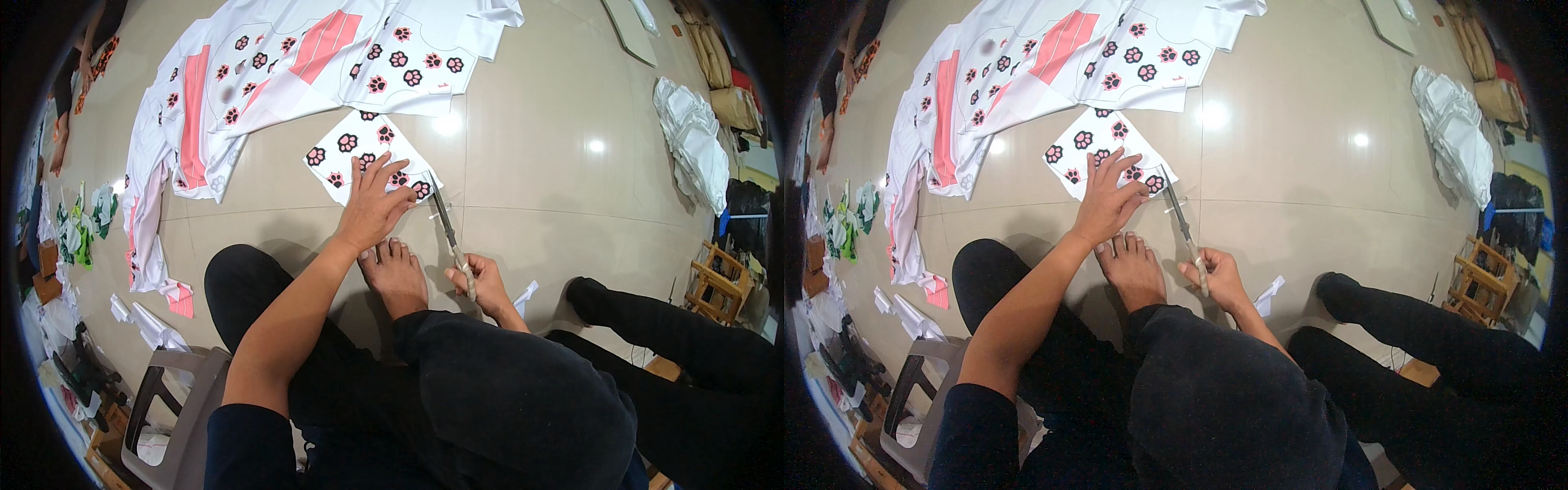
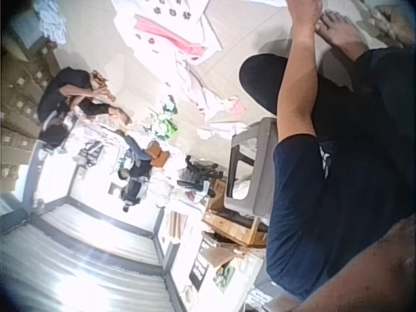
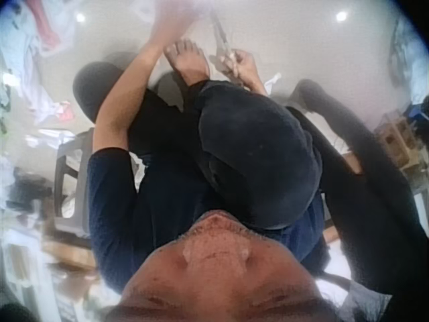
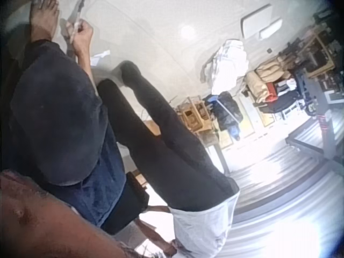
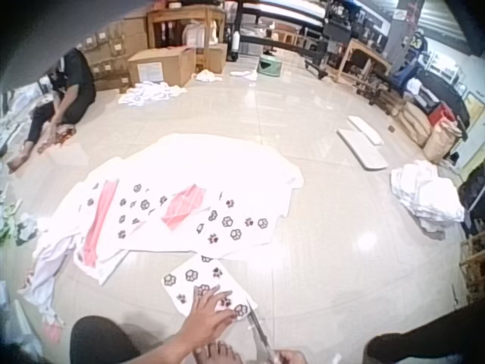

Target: The person sits on the floor and uses shears to cut a white fabric with pink stripes and floral patterns. They cut along marked lines to separate strips and patterned sections, then lift and reposition the fabric to continue cutting.

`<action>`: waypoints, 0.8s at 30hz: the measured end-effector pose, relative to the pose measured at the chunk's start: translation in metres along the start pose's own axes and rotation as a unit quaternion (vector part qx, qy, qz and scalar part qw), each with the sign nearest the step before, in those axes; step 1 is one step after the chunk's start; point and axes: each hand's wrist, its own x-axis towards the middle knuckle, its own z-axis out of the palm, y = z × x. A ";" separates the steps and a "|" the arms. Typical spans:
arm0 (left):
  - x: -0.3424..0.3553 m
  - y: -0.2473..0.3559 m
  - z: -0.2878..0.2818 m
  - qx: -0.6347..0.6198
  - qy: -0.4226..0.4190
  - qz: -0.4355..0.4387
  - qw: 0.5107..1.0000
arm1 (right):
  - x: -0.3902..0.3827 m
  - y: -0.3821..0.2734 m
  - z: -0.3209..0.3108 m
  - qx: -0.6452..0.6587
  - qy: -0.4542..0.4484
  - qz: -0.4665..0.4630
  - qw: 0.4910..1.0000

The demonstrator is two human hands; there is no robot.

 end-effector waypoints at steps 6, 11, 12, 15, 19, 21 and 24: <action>0.000 0.001 -0.003 0.013 -0.006 0.001 1.000 | 0.009 -0.009 0.006 0.006 0.016 -0.005 1.000; 0.000 0.001 -0.002 0.012 -0.006 0.000 1.000 | 0.011 -0.010 0.009 0.013 0.022 0.003 1.000; 0.000 0.001 -0.002 0.013 -0.007 0.000 1.000 | 0.010 -0.011 0.010 0.015 0.022 0.003 1.000; 0.000 0.000 -0.001 0.007 -0.005 0.001 1.000 | 0.012 -0.005 0.005 -0.001 0.013 0.006 1.000; 0.000 0.001 0.000 -0.013 0.003 0.000 1.000 | 0.010 0.000 0.001 -0.008 0.004 0.004 1.000; 0.001 0.001 0.000 -0.015 0.003 -0.001 1.000 | 0.008 0.000 0.003 0.003 0.011 -0.001 1.000; 0.001 0.001 -0.001 -0.017 0.003 -0.003 1.000 | 0.008 0.001 0.002 0.022 0.010 -0.006 1.000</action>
